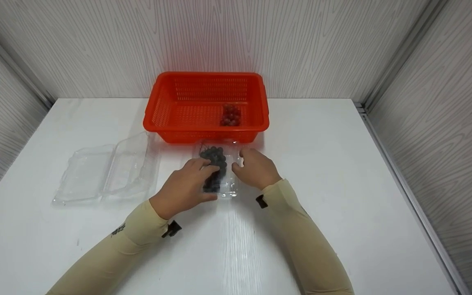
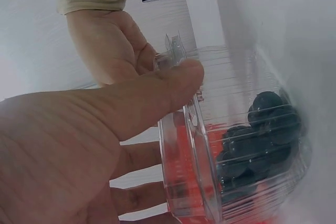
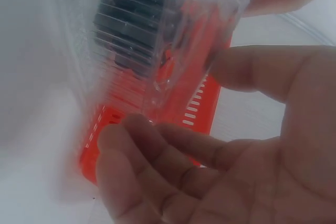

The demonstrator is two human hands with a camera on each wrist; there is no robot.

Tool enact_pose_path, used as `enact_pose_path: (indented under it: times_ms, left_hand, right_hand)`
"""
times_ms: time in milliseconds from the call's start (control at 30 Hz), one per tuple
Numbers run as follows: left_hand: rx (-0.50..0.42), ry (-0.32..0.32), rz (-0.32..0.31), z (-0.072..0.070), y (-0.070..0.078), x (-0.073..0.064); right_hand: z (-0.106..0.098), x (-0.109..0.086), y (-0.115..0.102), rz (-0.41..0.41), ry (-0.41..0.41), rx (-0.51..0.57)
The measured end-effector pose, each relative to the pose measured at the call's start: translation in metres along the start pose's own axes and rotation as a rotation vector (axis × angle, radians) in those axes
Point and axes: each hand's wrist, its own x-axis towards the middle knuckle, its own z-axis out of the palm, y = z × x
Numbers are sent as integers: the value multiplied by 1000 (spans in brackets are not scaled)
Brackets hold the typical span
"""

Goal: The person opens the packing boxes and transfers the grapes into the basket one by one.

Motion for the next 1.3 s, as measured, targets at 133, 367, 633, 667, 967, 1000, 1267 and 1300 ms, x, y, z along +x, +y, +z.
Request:
enact_pose_path:
  times_ms: [133, 367, 633, 667, 967, 1000, 1267, 1300]
  left_hand:
    - [-7, -16, -3, -1, -1, 0]
    - [-10, -13, -3, -4, -4, 1]
    - [13, -22, -16, -4, -5, 3]
    - [17, -22, -16, -4, -5, 3]
    - [43, 8, 13, -2, -7, 2]
    - [42, 12, 14, -3, -7, 2]
    - [26, -1, 4, -2, -7, 3]
    - [29, -1, 3, -1, -7, 3]
  right_hand:
    - [-1, 0, 1, 15, -14, 15]
    - [0, 4, 2, 5, -34, 102]
    - [2, 13, 10, 28, -62, 251]
    - [2, 13, 11, 25, -65, 261]
    - [1, 13, 13, 84, -160, 246]
    - [1, 13, 13, 76, -166, 241]
    - [-1, 15, 19, 42, -202, 277]
    - [-1, 15, 21, 46, -223, 288]
